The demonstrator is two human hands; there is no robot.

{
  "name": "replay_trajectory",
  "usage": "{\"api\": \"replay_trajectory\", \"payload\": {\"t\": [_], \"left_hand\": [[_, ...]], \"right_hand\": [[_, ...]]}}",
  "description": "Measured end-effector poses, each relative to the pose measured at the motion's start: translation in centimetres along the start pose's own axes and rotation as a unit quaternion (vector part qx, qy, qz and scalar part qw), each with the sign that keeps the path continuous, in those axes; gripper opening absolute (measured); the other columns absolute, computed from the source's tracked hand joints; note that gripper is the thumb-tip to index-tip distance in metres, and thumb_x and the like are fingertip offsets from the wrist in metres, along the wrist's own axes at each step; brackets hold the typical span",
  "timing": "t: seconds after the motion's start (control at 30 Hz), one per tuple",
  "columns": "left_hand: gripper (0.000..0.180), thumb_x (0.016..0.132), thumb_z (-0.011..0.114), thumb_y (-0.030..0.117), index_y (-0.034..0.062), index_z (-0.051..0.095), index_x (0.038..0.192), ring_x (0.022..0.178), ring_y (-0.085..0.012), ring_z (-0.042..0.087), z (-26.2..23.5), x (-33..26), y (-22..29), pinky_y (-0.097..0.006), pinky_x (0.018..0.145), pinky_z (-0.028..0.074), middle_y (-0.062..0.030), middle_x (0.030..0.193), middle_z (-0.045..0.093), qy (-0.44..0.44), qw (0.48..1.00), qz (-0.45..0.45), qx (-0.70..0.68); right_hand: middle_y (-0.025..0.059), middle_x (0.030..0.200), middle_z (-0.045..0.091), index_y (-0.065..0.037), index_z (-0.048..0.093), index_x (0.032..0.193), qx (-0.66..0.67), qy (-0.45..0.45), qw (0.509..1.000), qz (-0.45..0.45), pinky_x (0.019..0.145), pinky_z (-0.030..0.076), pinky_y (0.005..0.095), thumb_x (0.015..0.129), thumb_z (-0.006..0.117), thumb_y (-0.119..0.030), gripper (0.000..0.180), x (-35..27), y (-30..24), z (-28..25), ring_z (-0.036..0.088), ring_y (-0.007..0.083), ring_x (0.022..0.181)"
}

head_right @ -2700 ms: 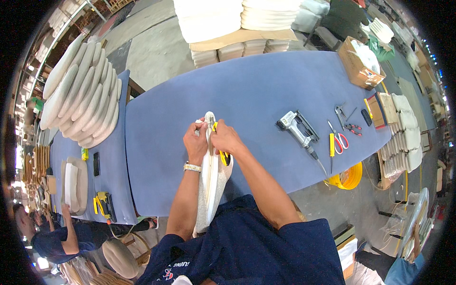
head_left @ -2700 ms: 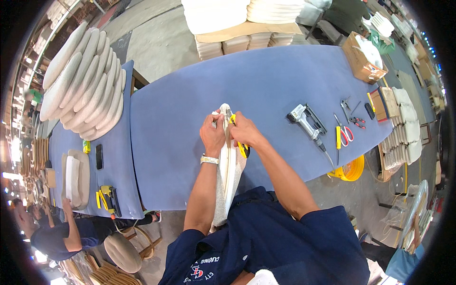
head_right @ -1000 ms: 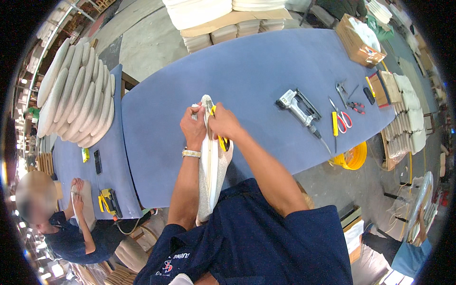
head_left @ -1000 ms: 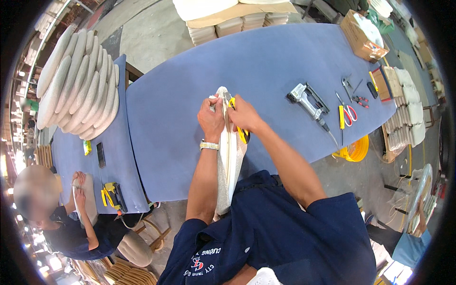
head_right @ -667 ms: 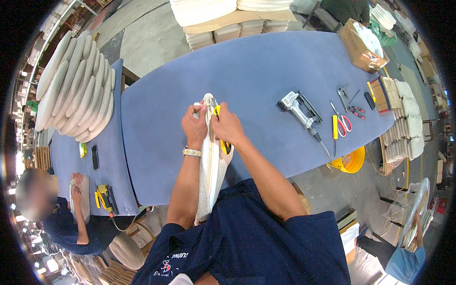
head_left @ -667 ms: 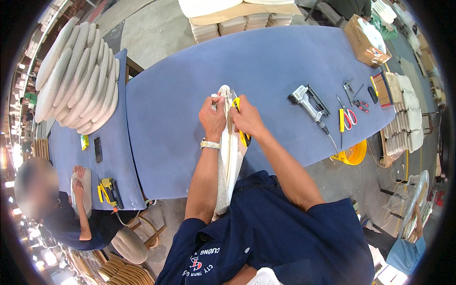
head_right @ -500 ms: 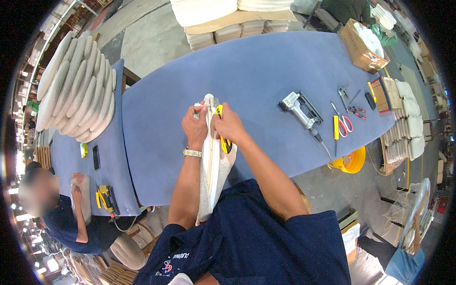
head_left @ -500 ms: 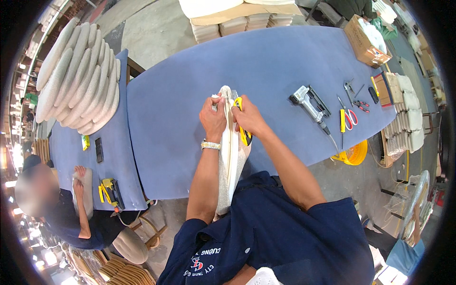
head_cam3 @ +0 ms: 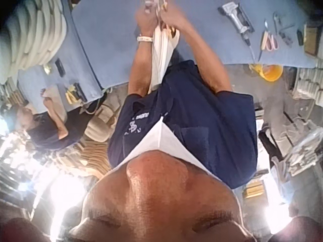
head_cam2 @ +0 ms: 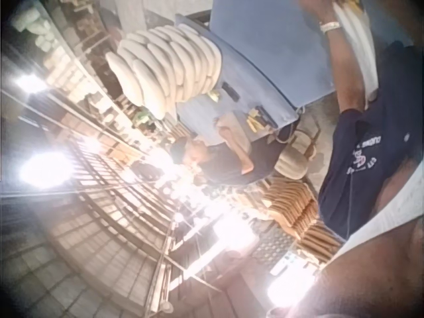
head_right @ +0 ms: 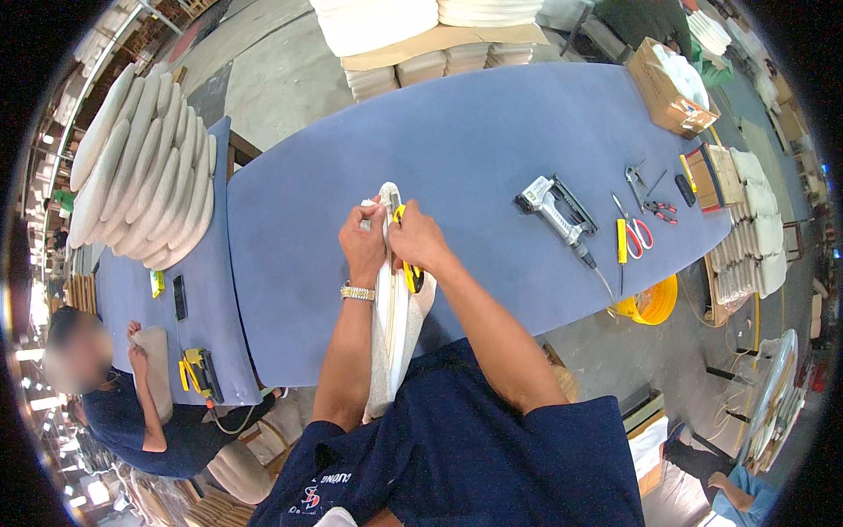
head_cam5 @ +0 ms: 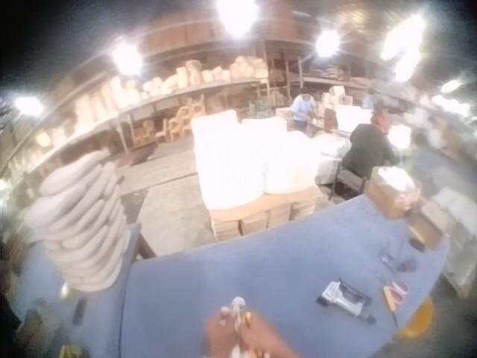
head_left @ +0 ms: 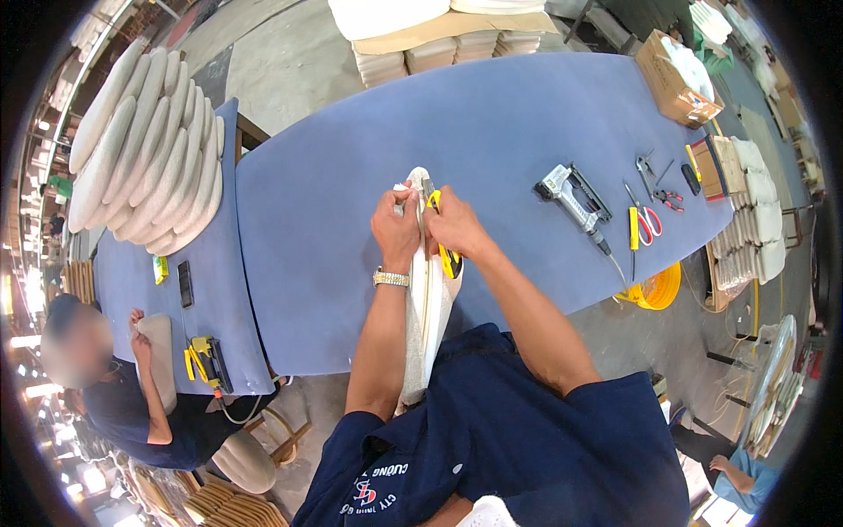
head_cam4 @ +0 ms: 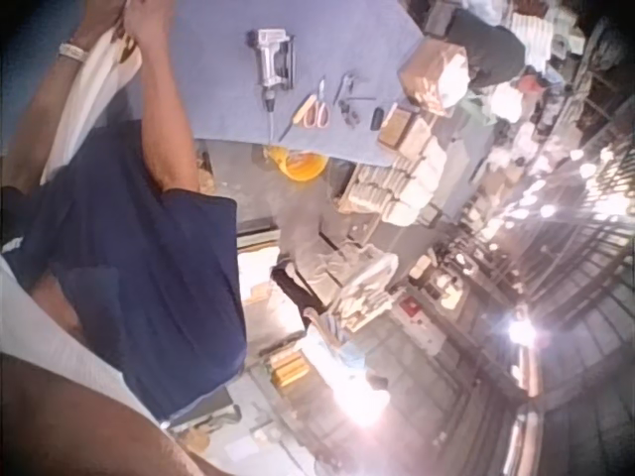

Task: The person covers a foam cushion with fabric, trims excess material with a utility knife, and secures the fabric using a staple gun. The person repeatedly folds, staples, and trims the fabric around the cushion edges to complete the covering.

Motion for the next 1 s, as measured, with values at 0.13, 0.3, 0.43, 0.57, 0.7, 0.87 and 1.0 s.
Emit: {"api": "replay_trajectory", "payload": {"t": [0.13,0.3,0.43,0.57,0.7,0.87,1.0], "left_hand": [[0.014,0.094,0.071,0.013,-0.0004,0.067,0.093,0.101,-0.0191,0.07,0.0,-0.2,0.0,-0.033,0.088,0.053,-0.0148,0.11,0.076,-0.013,0.999,-0.034,0.001],[0.013,0.095,0.07,0.013,-0.0003,0.067,0.095,0.1,-0.0183,0.07,0.0,-0.2,0.0,-0.033,0.088,0.053,-0.0149,0.111,0.076,-0.022,0.999,-0.042,0.006],[0.013,0.096,0.068,0.013,-0.0002,0.068,0.097,0.099,-0.0175,0.069,-0.1,-0.2,0.1,-0.032,0.088,0.053,-0.0147,0.112,0.075,-0.018,0.999,-0.043,-0.017],[0.017,0.097,0.066,0.013,-0.0004,0.07,0.107,0.098,-0.0177,0.069,-0.6,-0.6,0.4,-0.032,0.088,0.052,-0.0131,0.11,0.075,0.013,0.996,-0.071,-0.054],[0.031,0.096,0.064,0.015,-0.0032,0.067,0.121,0.103,-0.0267,0.07,-0.6,-0.7,-0.6,-0.034,0.091,0.052,-0.0167,0.112,0.073,0.001,0.998,-0.067,0.012],[0.027,0.086,0.065,-0.004,0.0044,0.074,0.11,0.107,-0.0279,0.07,-0.5,-1.3,2.6,-0.035,0.09,0.055,-0.0124,0.114,0.073,-0.029,0.999,0.022,0.015],[0.025,0.089,0.064,-0.004,0.0039,0.074,0.111,0.105,-0.0222,0.071,-0.7,-1.9,4.0,-0.032,0.09,0.054,-0.0123,0.115,0.074,-0.047,0.988,0.126,0.076]], "right_hand": [[0.0207,0.073,0.07,0.013,0.043,0.113,0.007,-0.024,1.0,0.015,0.06,0.058,0.0398,0.093,0.049,-0.014,0.034,0.0,-0.3,-0.2,0.072,0.0282,0.057],[0.0214,0.072,0.07,0.013,0.043,0.113,0.002,-0.024,1.0,0.012,0.062,0.058,0.0401,0.092,0.049,-0.014,0.035,0.4,0.0,-0.2,0.072,0.0293,0.059],[0.0219,0.071,0.069,0.014,0.043,0.116,0.001,-0.014,1.0,0.015,0.064,0.058,0.0404,0.092,0.049,-0.015,0.038,0.4,0.1,0.0,0.072,0.0298,0.059],[0.0239,0.076,0.07,0.014,0.043,0.118,0.006,-0.022,0.999,0.023,0.064,0.058,0.0411,0.091,0.05,-0.015,0.04,0.8,0.8,-0.1,0.072,0.0298,0.06],[0.0148,0.077,0.064,0.006,0.042,0.11,0.02,-0.03,0.999,0.039,0.047,0.052,0.036,0.096,0.051,-0.016,0.028,0.7,0.7,-0.4,0.065,0.0211,0.05],[0.0145,0.075,0.063,0.006,0.042,0.106,0.049,-0.035,0.998,0.031,0.046,0.051,0.0374,0.095,0.05,-0.012,0.022,0.7,0.9,-0.4,0.064,0.0223,0.05],[0.0118,0.075,0.061,0.003,0.041,0.101,0.056,-0.034,0.997,0.026,0.042,0.049,0.0357,0.098,0.049,-0.013,0.018,0.1,0.5,-0.4,0.061,0.0198,0.048]]}}
Point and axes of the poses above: each hand's wrist, its own x-axis towards the middle knuckle, its own z-axis out of the palm, y = z × x, the point moved 8 cm from there along x, towards the middle knuckle
